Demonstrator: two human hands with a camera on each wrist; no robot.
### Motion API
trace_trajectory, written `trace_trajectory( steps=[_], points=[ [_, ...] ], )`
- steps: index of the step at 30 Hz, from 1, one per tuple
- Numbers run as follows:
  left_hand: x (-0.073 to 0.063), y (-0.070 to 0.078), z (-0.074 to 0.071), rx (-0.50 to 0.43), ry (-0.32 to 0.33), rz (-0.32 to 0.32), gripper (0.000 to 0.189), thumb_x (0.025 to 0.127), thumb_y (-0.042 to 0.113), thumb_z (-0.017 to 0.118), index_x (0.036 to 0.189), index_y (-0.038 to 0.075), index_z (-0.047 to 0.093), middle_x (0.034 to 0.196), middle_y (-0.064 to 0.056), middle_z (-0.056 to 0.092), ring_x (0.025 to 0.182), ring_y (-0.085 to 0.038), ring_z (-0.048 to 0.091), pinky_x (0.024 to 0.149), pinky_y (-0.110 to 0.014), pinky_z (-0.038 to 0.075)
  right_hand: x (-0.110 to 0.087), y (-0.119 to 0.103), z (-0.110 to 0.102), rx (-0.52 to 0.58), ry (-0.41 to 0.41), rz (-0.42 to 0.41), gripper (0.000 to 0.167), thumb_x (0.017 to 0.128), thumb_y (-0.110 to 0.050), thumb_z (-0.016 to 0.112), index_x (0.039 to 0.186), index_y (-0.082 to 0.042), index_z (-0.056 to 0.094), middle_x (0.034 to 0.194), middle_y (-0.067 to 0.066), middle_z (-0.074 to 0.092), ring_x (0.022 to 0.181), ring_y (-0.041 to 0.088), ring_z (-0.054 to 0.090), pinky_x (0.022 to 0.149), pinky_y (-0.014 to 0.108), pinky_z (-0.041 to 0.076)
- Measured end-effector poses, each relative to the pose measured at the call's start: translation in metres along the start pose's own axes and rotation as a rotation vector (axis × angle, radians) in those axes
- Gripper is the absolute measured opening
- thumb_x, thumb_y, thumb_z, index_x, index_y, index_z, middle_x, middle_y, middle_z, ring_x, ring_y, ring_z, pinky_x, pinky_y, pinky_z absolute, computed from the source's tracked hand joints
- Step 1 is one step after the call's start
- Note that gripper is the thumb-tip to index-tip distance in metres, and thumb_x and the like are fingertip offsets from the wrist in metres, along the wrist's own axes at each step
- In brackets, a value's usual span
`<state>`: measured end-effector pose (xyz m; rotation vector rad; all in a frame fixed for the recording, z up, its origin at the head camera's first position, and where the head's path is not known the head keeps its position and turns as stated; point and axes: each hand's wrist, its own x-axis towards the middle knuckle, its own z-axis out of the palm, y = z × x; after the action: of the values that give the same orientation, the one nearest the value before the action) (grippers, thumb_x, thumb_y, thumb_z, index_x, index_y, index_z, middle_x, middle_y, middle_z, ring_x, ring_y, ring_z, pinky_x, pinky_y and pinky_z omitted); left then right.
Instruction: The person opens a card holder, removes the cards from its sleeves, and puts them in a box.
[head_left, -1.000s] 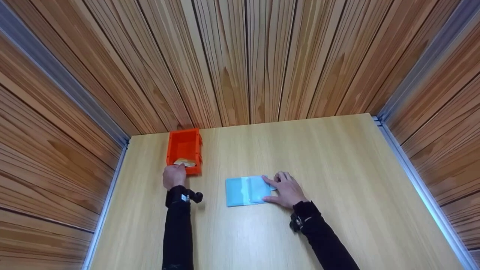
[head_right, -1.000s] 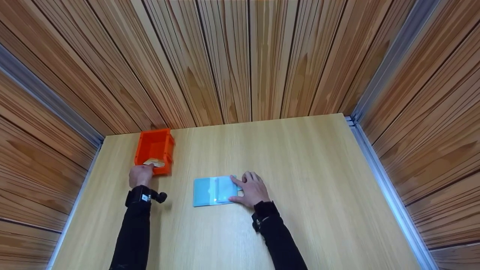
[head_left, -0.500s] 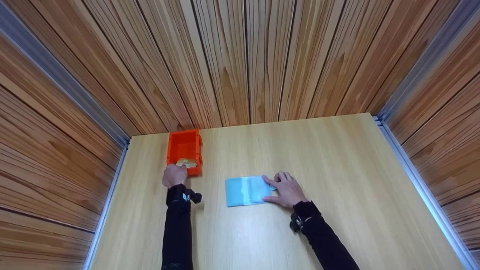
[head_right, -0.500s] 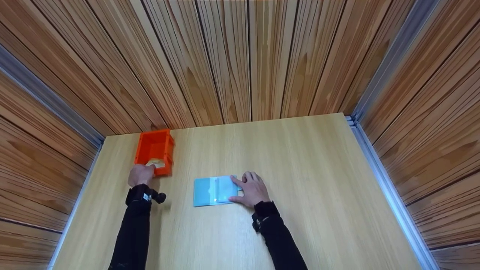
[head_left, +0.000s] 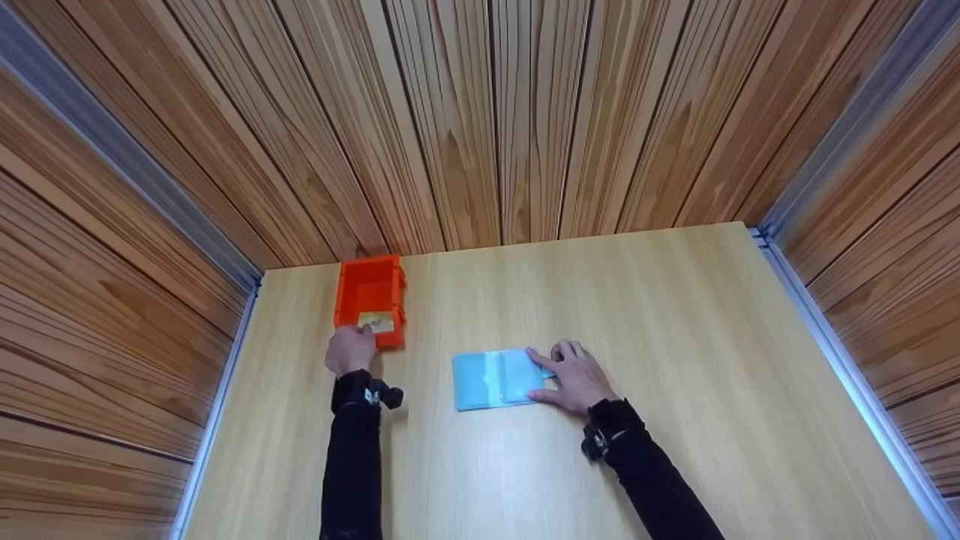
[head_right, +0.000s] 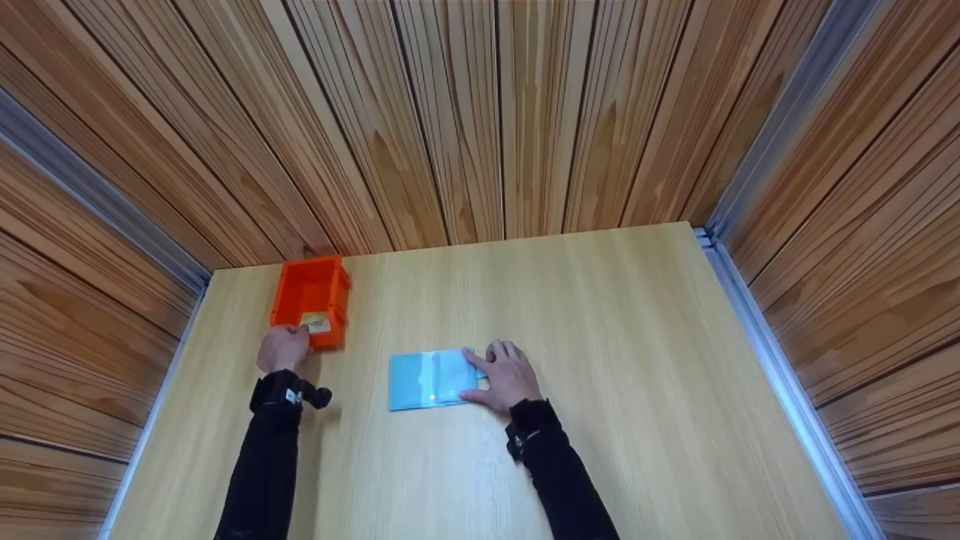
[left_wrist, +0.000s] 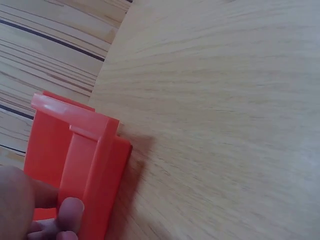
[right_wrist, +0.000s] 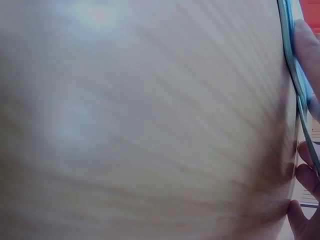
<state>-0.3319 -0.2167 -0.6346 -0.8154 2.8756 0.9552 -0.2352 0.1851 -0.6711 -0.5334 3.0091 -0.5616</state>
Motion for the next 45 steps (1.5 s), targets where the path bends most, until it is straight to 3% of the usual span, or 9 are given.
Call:
trace_trajectory(
  steps=[2,4,8,13,19,26,31,37,45],
  points=[
    [-0.004,0.002,0.001,-0.016,0.059,0.031,0.033,0.103,0.033,0.056,0.100,0.007,0.076,0.093,-0.014,0.076,0.085,-0.035,0.070,0.070,-0.043,0.049,0.000,0.001,0.000,-0.013,-0.004,0.000,0.082,0.083,-0.065,0.075,0.153,-0.029,0.051,0.107,0.005,0.044,0.108,0.028,0.043,0.088,0.040,0.038],
    [-0.010,0.006,0.003,-0.020,0.138,0.077,0.031,0.103,0.032,0.057,0.108,0.007,0.074,0.096,-0.016,0.076,0.086,-0.036,0.071,0.073,-0.045,0.051,0.000,0.002,-0.001,-0.018,-0.004,0.000,0.082,0.083,-0.065,0.075,0.152,-0.029,0.052,0.107,0.005,0.045,0.108,0.028,0.043,0.089,0.041,0.039],
    [-0.026,0.020,0.005,-0.024,0.286,0.206,0.023,0.102,0.029,0.061,0.104,0.008,0.069,0.071,-0.012,0.067,0.069,-0.034,0.068,0.061,-0.041,0.045,0.001,0.004,-0.004,-0.014,-0.001,0.005,0.082,0.083,-0.065,0.076,0.153,-0.029,0.051,0.107,0.006,0.045,0.107,0.028,0.043,0.088,0.041,0.038],
    [-0.051,0.036,0.008,-0.027,0.344,0.333,0.018,0.100,0.029,0.062,0.100,0.011,0.067,0.062,-0.007,0.061,0.060,-0.032,0.064,0.054,-0.038,0.040,0.001,0.005,-0.005,-0.009,-0.005,0.009,0.083,0.083,-0.066,0.075,0.153,-0.030,0.050,0.107,0.005,0.045,0.108,0.028,0.042,0.089,0.042,0.038],
    [-0.088,0.046,0.022,-0.027,0.230,0.423,0.018,0.101,0.029,0.065,0.102,0.011,0.068,0.057,-0.004,0.051,0.050,-0.023,0.051,0.052,-0.031,0.031,0.001,0.007,-0.001,0.010,-0.003,-0.003,0.082,0.082,-0.065,0.076,0.152,-0.029,0.052,0.106,0.005,0.044,0.110,0.029,0.043,0.091,0.043,0.038],
    [-0.119,0.050,0.047,0.009,0.086,0.481,0.013,0.099,0.028,0.068,0.097,0.016,0.069,0.056,0.004,0.049,0.050,-0.015,0.049,0.053,-0.027,0.030,0.001,0.009,0.002,0.007,0.013,-0.016,0.082,0.083,-0.064,0.076,0.152,-0.029,0.052,0.106,0.005,0.043,0.109,0.029,0.042,0.090,0.042,0.038],
    [-0.137,0.046,0.065,0.091,-0.045,0.610,0.011,0.098,0.026,0.068,0.101,0.015,0.070,0.055,0.011,0.039,0.047,-0.008,0.040,0.050,-0.025,0.027,0.002,0.008,0.003,-0.005,0.016,-0.014,0.082,0.082,-0.065,0.076,0.152,-0.030,0.052,0.107,0.005,0.043,0.109,0.029,0.043,0.090,0.042,0.039],
    [-0.149,0.041,0.079,0.184,-0.134,0.712,0.015,0.094,0.025,0.073,0.107,0.016,0.072,0.060,0.011,0.043,0.051,-0.008,0.038,0.051,-0.026,0.028,0.002,0.006,0.003,-0.003,0.001,-0.006,0.083,0.082,-0.067,0.075,0.152,-0.031,0.051,0.106,0.005,0.043,0.108,0.028,0.042,0.090,0.041,0.038],
    [-0.151,0.037,0.084,0.203,-0.188,0.704,0.020,0.092,0.024,0.076,0.109,0.016,0.069,0.069,0.007,0.056,0.056,-0.011,0.045,0.053,-0.029,0.035,0.002,0.004,0.004,0.005,0.007,-0.008,0.082,0.081,-0.066,0.076,0.151,-0.030,0.053,0.106,0.005,0.044,0.107,0.028,0.043,0.090,0.042,0.039]
  ],
)
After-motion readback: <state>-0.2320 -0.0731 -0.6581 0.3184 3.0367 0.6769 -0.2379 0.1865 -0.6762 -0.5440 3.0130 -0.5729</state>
